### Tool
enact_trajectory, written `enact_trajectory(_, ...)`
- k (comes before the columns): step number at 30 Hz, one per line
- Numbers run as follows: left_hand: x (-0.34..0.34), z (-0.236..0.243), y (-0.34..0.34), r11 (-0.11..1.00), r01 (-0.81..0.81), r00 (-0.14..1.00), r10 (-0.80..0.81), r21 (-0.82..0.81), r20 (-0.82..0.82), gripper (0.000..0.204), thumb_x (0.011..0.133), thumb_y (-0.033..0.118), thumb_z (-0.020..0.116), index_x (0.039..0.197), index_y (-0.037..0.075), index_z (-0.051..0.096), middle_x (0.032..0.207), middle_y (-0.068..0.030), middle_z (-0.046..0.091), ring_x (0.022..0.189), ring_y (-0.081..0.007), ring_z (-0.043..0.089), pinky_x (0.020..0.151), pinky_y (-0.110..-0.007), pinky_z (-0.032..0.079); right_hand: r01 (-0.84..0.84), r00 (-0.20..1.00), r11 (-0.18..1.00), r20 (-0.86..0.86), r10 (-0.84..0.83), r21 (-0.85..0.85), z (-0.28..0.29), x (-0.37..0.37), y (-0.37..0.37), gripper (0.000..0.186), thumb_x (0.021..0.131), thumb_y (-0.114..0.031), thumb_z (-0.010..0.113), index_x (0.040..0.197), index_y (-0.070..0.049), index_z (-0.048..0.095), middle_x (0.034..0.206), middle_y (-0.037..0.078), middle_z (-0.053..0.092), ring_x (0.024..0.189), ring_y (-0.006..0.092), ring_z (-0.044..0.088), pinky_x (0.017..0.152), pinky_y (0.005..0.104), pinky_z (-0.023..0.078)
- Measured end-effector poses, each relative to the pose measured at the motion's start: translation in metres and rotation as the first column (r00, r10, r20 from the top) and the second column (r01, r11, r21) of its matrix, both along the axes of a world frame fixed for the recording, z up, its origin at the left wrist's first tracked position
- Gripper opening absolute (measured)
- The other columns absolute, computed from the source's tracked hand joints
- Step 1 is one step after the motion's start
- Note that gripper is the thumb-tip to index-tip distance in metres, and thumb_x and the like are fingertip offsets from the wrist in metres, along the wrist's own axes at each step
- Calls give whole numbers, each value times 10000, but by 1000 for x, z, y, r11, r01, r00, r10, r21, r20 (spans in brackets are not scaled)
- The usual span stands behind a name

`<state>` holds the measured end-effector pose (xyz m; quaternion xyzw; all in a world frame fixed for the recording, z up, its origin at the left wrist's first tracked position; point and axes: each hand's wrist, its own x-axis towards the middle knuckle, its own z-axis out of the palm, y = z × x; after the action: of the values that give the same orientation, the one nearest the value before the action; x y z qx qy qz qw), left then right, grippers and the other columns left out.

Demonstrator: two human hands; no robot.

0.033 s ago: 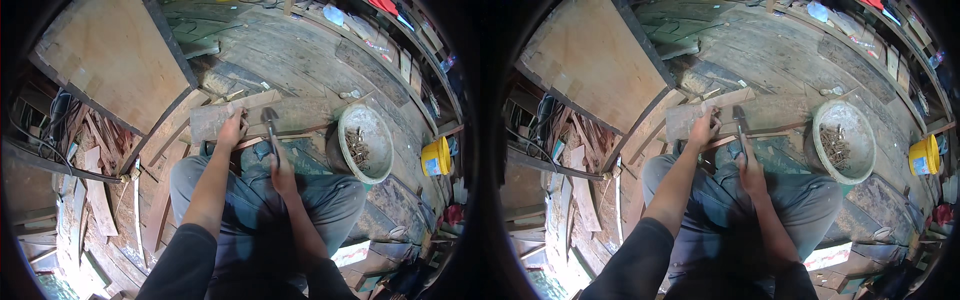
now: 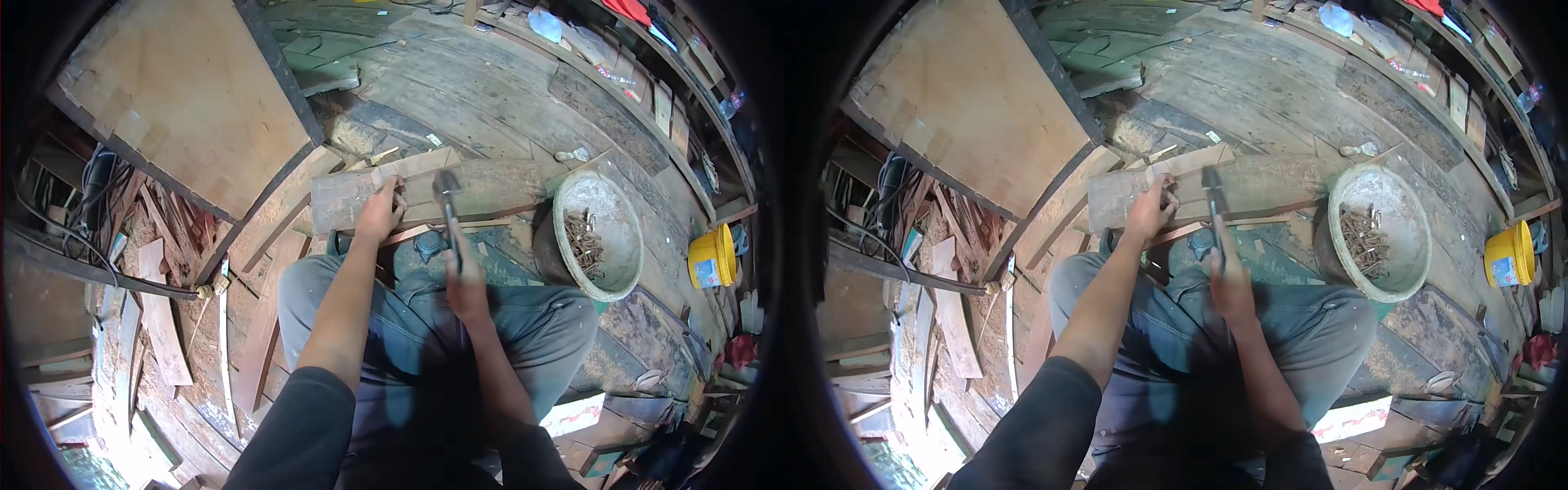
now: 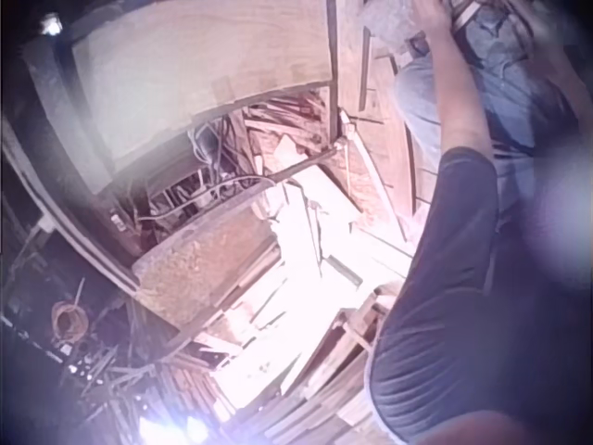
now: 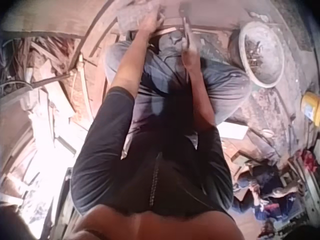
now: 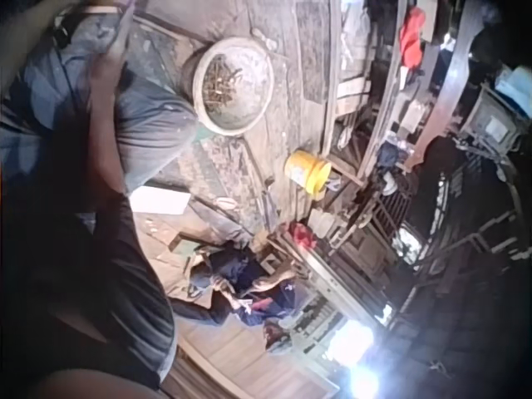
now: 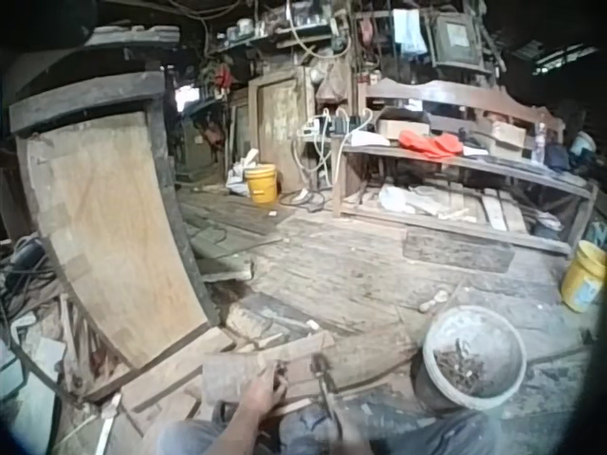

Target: The person works on wooden pieces using a hammer, then cuts a piece of wood using a hand saw while holding it down by hand and with a foot.

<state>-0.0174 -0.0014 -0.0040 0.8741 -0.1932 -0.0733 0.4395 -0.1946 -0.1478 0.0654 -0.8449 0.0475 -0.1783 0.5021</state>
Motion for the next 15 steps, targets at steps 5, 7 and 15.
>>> enact_trajectory(5, -4, 3, -2, 1000, 2, 998, -3, -9, -61, 441, 794, 17, 663, 1171, 121, 458, 842, -115, 687, 829, -345, 679, 749, -447, 522, 56, 998, 998, -32, -56, 20, -5, -2, 0, 518, 980, -82, 458, 1491, -128, 383, 1411, 218, 492, 1251, 404, 526, 997, 412, 442)
enact_trajectory(7, -3, 3, -2, 1000, -9, 1000, 9, -5, -12, 443, 794, 18, 663, 1172, 127, 458, 835, -113, 685, 829, -350, 677, 745, -450, 521, -15, 998, 999, -65, 18, 46, -5, -1, 1, 522, 978, -81, 460, 1492, -128, 381, 1443, 201, 472, 1281, 408, 495, 1013, 412, 432)
enact_trajectory(15, -3, 1, 1, 996, -7, 999, 4, 92, 32, 423, 812, 38, 650, 1176, 129, 456, 842, -112, 696, 848, -354, 679, 752, -462, 523, 21, 998, 1000, -66, -20, 20, -5, -6, 1, 503, 984, -89, 447, 1482, -123, 384, 1435, 200, 478, 1296, 410, 470, 1011, 454, 433)
